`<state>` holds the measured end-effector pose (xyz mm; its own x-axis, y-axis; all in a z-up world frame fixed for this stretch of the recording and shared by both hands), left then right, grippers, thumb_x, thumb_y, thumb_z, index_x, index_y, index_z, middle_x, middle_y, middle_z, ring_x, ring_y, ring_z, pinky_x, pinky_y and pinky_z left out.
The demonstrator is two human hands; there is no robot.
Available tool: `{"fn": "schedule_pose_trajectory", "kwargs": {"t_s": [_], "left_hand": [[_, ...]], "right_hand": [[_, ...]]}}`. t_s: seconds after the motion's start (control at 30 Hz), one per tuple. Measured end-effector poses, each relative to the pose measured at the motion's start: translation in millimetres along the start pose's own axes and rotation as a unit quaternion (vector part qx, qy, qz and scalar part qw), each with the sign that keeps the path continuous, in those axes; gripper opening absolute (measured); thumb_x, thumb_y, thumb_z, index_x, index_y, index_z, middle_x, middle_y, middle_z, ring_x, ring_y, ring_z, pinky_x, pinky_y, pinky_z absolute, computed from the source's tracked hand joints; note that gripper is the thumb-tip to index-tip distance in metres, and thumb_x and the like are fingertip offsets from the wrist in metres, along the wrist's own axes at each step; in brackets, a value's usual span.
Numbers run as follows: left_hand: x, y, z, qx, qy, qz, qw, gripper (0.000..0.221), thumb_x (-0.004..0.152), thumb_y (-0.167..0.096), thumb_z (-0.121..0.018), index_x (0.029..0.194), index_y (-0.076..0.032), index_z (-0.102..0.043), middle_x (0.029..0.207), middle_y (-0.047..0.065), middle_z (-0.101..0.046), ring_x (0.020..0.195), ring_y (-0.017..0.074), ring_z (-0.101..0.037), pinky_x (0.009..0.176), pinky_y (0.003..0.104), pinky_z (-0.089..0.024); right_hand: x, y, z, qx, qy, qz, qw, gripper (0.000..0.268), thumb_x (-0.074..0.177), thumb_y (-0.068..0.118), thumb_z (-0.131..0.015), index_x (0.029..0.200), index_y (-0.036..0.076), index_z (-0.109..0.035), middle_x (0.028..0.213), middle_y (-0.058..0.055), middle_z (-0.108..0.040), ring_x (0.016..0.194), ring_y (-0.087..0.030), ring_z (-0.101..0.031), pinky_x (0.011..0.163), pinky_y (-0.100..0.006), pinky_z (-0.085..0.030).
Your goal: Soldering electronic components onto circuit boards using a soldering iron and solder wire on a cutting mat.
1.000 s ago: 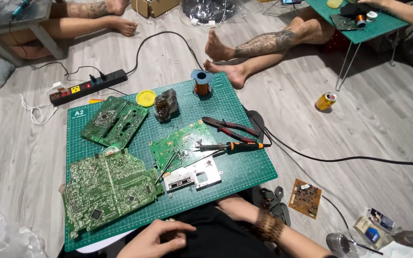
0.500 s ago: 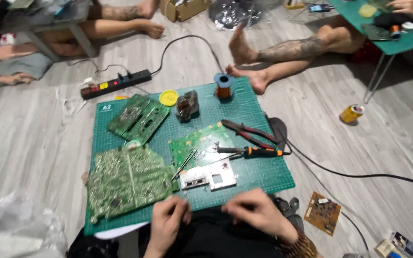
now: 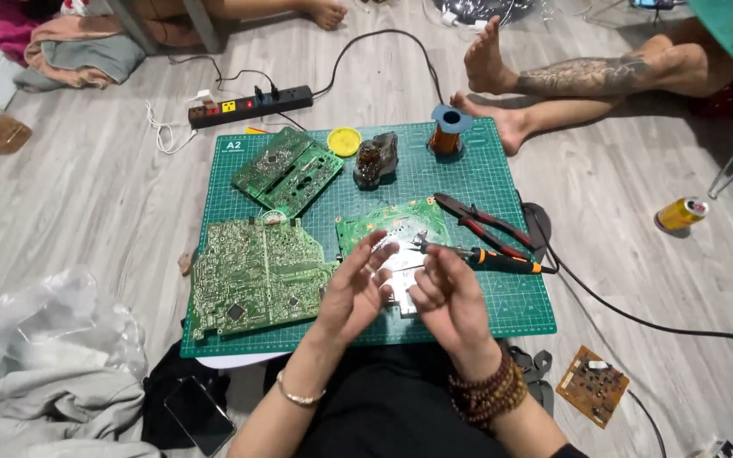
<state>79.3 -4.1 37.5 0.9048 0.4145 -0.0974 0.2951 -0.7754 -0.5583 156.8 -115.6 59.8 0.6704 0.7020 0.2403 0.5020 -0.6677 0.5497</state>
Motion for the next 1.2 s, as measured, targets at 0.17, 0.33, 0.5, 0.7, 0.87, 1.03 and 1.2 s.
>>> {"fn": "schedule_pose_trajectory", "kwargs": {"t_s": [0.17,0.33,0.5,0.7,0.87,1.03,1.2], "left_hand": [[-11,24,2,-0.01,0.018,0.015,1.0,0.031,0.095,-0.031,-0.063,0.12,-0.013,-0.056,0.099,0.002,-0.066,0.071,0.0105,-0.063,0.062,0.024,-0.057],[-53,104,19,-0.003,0.058,0.178,0.982,0.034,0.103,-0.032,-0.055,0.086,-0.004,-0.064,0.063,0.001,-0.036,0.046,0.01,-0.037,0.037,0.019,-0.032],[-59,111,6,0.045,0.119,0.22,0.967,0.03,0.104,-0.022,-0.054,0.09,0.002,-0.065,0.059,0.006,-0.042,0.042,0.0123,-0.043,0.036,0.021,-0.036],[-51,103,12,0.034,0.113,0.2,0.973,0.028,0.104,-0.021,-0.052,0.091,0.001,-0.065,0.058,0.006,-0.042,0.043,0.012,-0.044,0.038,0.021,-0.035],[-42,85,24,0.023,0.092,0.167,0.981,0.028,0.101,-0.025,-0.054,0.092,-0.001,-0.065,0.059,0.004,-0.039,0.043,0.0102,-0.039,0.038,0.021,-0.031],[-30,-67,-28,0.561,-0.019,-0.224,0.797,0.045,0.086,-0.018,-0.076,0.127,-0.006,-0.061,0.115,0.017,-0.067,0.104,0.0322,-0.067,0.089,0.04,-0.056],[-4,-98,-80,0.541,0.048,-0.208,0.814,0.091,0.084,-0.029,-0.077,0.151,0.002,-0.024,0.149,0.036,-0.033,0.13,0.055,-0.044,0.105,0.058,-0.045]], "right_hand": [[26,-10,-17,0.19,0.002,-0.105,0.976,0.032,0.105,0.027,-0.049,0.124,0.006,-0.064,0.059,0.014,-0.021,0.049,0.0,-0.023,0.046,-0.015,-0.024],[51,-15,-19,0.211,0.046,-0.126,0.968,0.034,0.103,0.032,-0.052,0.124,0.008,-0.062,0.054,0.013,-0.016,0.045,-0.001,-0.015,0.039,-0.017,-0.021],[56,-10,-25,0.252,0.064,-0.108,0.96,0.032,0.105,0.031,-0.049,0.122,0.01,-0.065,0.056,0.013,-0.014,0.047,0.001,-0.012,0.041,-0.016,-0.016],[59,-11,-30,0.281,0.067,-0.105,0.952,0.033,0.106,0.031,-0.049,0.125,0.009,-0.065,0.057,0.013,-0.013,0.047,0.001,-0.01,0.04,-0.016,-0.013],[51,-15,-32,0.257,0.068,-0.113,0.957,0.03,0.105,0.028,-0.05,0.125,0.009,-0.063,0.058,0.013,-0.014,0.046,0.001,-0.012,0.04,-0.016,-0.015],[21,23,-45,-0.47,-0.026,0.101,0.877,0.035,0.078,0.005,-0.084,0.111,0.004,-0.073,0.051,0.001,-0.047,0.048,-0.004,-0.042,0.044,-0.017,-0.038],[46,-2,-25,-0.42,0.008,-0.011,0.907,0.078,0.074,0.001,-0.083,0.142,0.005,-0.045,0.078,-0.011,-0.06,0.058,-0.012,-0.062,0.037,-0.02,-0.047]]}}
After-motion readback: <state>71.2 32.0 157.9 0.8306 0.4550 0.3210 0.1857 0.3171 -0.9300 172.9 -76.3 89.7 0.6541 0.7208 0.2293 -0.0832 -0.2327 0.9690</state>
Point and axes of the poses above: each hand's wrist, its own x-axis towards the middle knuckle, its own z-axis out of the back of the hand, y = z × x, the point moved 7 cm from there along x, towards the middle knuckle
